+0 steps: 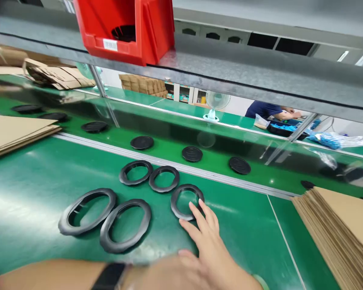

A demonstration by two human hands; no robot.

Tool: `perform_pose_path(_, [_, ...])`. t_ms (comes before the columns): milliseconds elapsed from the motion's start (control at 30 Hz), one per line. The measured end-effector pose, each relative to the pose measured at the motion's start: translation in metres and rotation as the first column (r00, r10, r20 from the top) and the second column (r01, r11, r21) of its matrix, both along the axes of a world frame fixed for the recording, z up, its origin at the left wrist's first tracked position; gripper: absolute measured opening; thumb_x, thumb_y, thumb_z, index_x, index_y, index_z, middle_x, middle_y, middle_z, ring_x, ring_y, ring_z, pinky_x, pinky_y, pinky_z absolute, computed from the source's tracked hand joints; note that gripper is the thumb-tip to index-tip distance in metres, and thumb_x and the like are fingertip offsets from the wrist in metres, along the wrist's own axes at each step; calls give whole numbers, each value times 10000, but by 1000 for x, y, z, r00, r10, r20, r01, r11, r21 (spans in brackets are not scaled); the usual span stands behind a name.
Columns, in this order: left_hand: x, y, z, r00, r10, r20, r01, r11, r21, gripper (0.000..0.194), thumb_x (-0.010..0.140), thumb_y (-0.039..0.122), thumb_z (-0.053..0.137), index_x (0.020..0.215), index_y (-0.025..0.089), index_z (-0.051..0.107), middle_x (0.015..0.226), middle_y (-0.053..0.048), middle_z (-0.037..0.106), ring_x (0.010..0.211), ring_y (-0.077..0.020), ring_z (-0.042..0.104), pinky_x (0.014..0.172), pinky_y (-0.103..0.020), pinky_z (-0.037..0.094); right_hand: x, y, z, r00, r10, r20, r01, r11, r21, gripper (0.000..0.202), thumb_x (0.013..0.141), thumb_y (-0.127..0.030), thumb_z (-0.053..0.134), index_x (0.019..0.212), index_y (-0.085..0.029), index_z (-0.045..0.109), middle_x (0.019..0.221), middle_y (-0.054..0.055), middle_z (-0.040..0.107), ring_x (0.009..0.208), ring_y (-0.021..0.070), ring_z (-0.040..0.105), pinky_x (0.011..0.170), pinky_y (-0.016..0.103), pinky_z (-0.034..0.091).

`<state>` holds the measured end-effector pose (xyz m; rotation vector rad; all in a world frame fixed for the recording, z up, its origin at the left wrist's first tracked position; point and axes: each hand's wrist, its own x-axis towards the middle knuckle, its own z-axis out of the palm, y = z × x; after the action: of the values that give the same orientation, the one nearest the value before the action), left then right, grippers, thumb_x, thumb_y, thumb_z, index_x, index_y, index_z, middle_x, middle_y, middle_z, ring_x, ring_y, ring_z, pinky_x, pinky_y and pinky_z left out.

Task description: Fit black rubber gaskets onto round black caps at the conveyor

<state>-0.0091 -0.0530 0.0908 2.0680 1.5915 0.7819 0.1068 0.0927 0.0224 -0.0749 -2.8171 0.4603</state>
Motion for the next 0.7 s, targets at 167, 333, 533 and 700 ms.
perform_pose_path(167, [-145, -6, 10, 888, 374, -267, -353, 927, 127, 609, 948, 451, 623, 1499, 324, 399, 1575, -63, 344, 1497, -394, 80, 1144, -716, -55, -2, 2, -3, 997, -69, -40, 66, 996, -65, 659, 953, -393, 656, 1532, -258, 372, 1617, 91, 159, 1497, 382, 25, 1160, 657, 269])
perform_pose_path(333, [-218, -9, -28, 697, 461, -549, -598, 797, -89, 692, 870, 609, 667, 1475, 505, 346, 1636, -25, 196, 1503, -417, 49, 1044, -850, 40, -7, 3, -9, 991, -119, -63, 108, 982, -154, 662, 947, -456, 664, 1527, -290, 389, 1605, 73, 217, 1499, 369, 64, 1162, 651, 278])
perform_pose_path(533, [-137, 33, -32, 755, 406, -515, -531, 840, -117, 651, 853, 678, 645, 1438, 532, 397, 1632, -30, 216, 1506, -408, 43, 1065, -832, 45, -12, 51, -9, 908, -324, -267, 224, 911, -346, 550, 987, -585, 540, 1426, -254, 540, 1481, 93, 450, 1435, 321, 314, 1173, 584, 312])
perform_pose_path(700, [-67, 82, -36, 802, 387, -455, -478, 873, -101, 611, 915, 717, 503, 1404, 351, 510, 1618, -143, 222, 1503, -423, 20, 1080, -768, 250, 2, 130, -2, 868, -457, -193, 279, 772, -571, 590, 901, -695, 591, 1226, -217, 705, 1320, 116, 599, 1292, 330, 504, 1158, 556, 335])
